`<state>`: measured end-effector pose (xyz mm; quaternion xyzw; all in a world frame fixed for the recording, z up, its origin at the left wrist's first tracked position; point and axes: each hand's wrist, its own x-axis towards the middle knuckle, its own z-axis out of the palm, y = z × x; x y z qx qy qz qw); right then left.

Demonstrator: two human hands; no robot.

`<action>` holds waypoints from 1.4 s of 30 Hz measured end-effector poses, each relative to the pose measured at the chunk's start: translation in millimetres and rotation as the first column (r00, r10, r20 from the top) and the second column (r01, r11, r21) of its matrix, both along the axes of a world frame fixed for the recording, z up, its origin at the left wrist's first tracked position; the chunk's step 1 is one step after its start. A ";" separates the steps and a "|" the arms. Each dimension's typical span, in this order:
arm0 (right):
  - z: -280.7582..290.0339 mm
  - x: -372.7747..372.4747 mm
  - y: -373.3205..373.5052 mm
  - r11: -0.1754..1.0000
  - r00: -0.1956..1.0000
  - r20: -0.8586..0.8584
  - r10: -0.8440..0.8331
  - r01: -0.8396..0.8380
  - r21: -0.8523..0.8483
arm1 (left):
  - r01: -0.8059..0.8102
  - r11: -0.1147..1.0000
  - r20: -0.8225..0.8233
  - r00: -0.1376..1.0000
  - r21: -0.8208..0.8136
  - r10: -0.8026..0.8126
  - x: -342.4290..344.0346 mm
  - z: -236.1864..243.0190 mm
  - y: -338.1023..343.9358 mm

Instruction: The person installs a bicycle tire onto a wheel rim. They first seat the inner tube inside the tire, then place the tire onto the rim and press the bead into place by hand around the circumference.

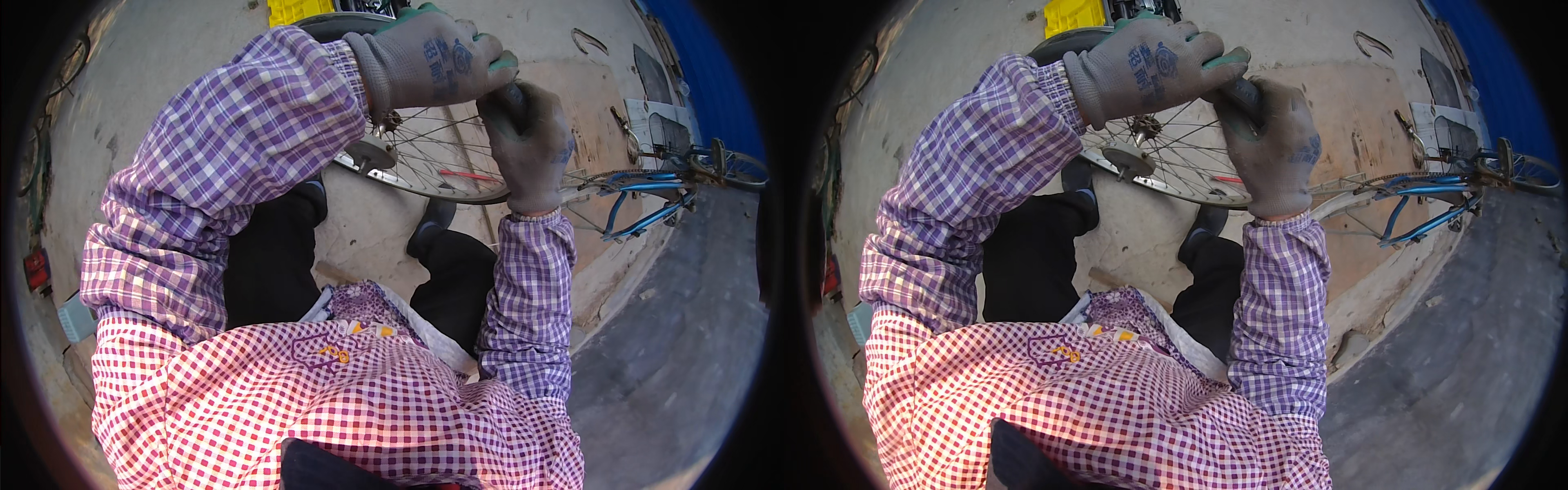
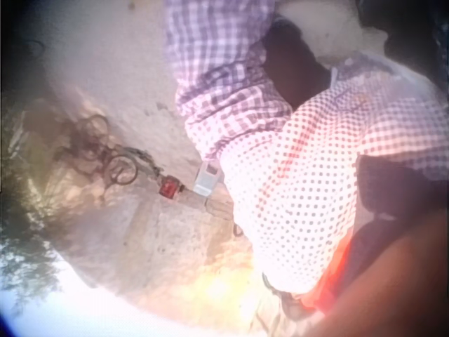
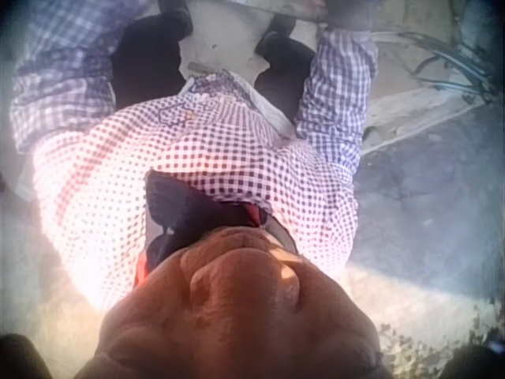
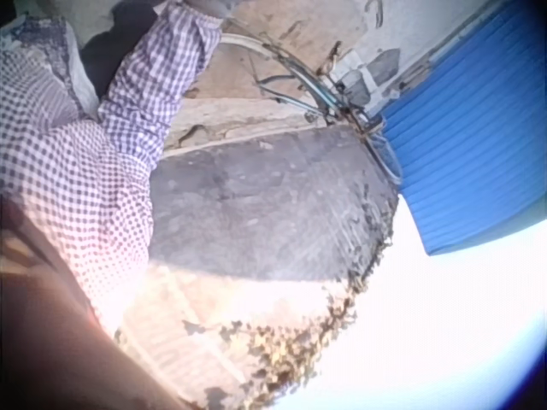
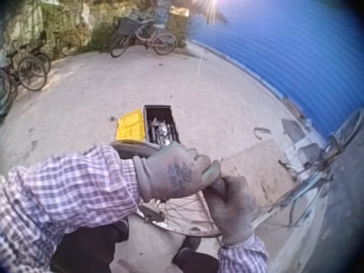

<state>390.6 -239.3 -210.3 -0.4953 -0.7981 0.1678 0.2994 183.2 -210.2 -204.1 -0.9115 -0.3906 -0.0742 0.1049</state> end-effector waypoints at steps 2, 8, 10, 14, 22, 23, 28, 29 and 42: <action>3.2 40.7 15.8 0.999 0.991 0.130 0.043 -0.041 -0.015 | -0.015 0.999 -0.006 1.000 -0.042 0.015 38.5 0.2 9.7; -8.8 73.1 19.6 0.935 0.942 0.233 0.242 -0.162 -0.315 | -0.048 0.947 -0.046 0.998 -0.318 0.035 52.1 -3.6 8.7; -9.5 71.9 16.6 0.920 0.917 0.334 0.218 -0.079 -0.384 | -0.054 0.940 -0.045 0.998 -0.337 0.041 53.7 -8.0 7.4; -12.3 72.5 18.6 0.908 0.894 0.408 0.183 0.006 -0.418 | -0.132 0.908 -0.091 0.990 -0.397 0.103 75.6 -17.2 15.2; -19.6 77.6 30.7 0.892 0.953 0.270 0.137 0.000 -0.453 | -0.147 0.929 -0.090 0.988 -0.339 0.123 80.3 -20.2 29.4; -20.2 81.3 32.2 0.871 0.961 0.237 0.142 -0.008 -0.491 | -0.161 0.919 -0.105 0.986 -0.361 0.131 83.6 -20.7 31.5; -28.2 102.2 34.2 0.823 0.978 0.119 0.170 -0.075 -0.563 | -0.134 0.892 -0.099 0.990 -0.432 0.101 101.2 -23.4 33.5; -29.9 104.9 33.2 0.804 0.980 0.101 0.173 -0.081 -0.589 | -0.133 0.888 -0.102 0.990 -0.439 0.098 103.0 -23.3 31.9; -20.5 103.4 37.1 0.695 0.969 0.001 0.246 -0.176 -0.697 | -0.207 0.844 -0.116 0.978 -0.495 0.172 89.6 -1.2 16.8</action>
